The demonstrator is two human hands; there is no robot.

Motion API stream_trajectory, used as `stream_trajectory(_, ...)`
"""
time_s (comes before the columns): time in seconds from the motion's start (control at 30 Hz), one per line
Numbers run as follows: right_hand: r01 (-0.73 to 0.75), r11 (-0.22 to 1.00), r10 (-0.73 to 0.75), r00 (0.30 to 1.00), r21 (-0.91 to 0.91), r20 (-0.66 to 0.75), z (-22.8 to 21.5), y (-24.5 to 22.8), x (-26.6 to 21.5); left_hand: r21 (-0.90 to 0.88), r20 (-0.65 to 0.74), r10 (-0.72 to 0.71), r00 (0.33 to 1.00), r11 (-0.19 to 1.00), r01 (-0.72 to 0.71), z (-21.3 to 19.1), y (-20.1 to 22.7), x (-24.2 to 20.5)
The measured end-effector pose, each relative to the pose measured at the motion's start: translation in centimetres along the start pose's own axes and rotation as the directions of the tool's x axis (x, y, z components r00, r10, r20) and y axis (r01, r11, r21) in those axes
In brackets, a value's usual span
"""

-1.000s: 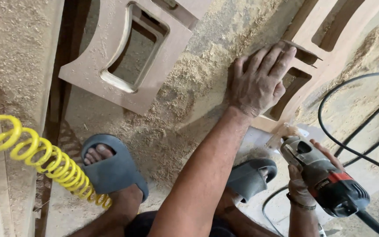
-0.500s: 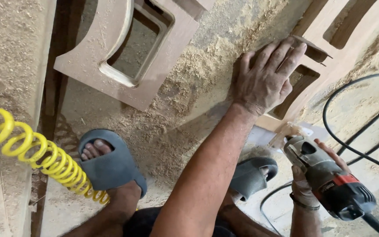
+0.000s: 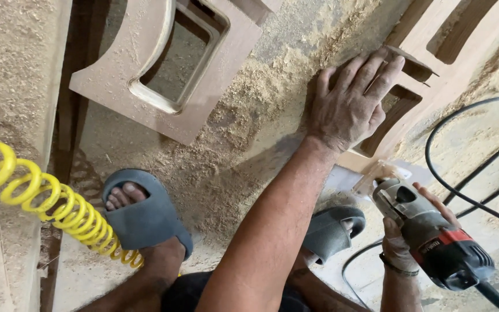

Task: Using a handheld power router to shape the edges of decorative wooden panels on a workshop floor.

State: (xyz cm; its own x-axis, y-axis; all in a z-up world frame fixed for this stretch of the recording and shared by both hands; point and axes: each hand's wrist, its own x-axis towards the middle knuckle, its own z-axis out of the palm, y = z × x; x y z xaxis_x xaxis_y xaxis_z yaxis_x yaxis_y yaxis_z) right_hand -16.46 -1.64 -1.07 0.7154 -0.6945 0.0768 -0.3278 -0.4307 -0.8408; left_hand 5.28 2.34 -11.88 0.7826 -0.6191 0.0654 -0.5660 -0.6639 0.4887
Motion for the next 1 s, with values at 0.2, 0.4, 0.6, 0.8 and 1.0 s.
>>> stream_trajectory(0.2,0.066,0.997,-0.063,0.996,0.033,-0.068,0.1,1.8,-0.2,0.018,0.027,0.006,1.000,1.000,-0.006,-0.3,0.0,0.0)
stream_trajectory(0.4,-0.020,1.000,0.020,1.000,0.020,-0.015,0.1,0.2,-0.1,0.052,0.051,0.019,0.998,0.998,-0.021,-0.7,-0.2,0.2)
stream_trajectory(0.6,0.053,0.995,-0.051,0.998,0.087,-0.028,0.2,1.6,-0.2,0.030,0.066,0.008,0.998,1.000,-0.010,-0.3,0.0,-0.1)
stream_trajectory(0.8,0.023,0.999,-0.026,0.998,-0.047,-0.050,0.3,0.8,1.0,0.024,0.031,0.011,0.999,1.000,-0.012,-0.3,-0.1,-0.1)
stream_trajectory(1.0,0.112,0.990,-0.115,0.993,-0.085,-0.028,0.5,0.7,2.0,0.044,0.027,0.012,1.000,0.999,-0.013,-0.1,-0.1,-0.2)
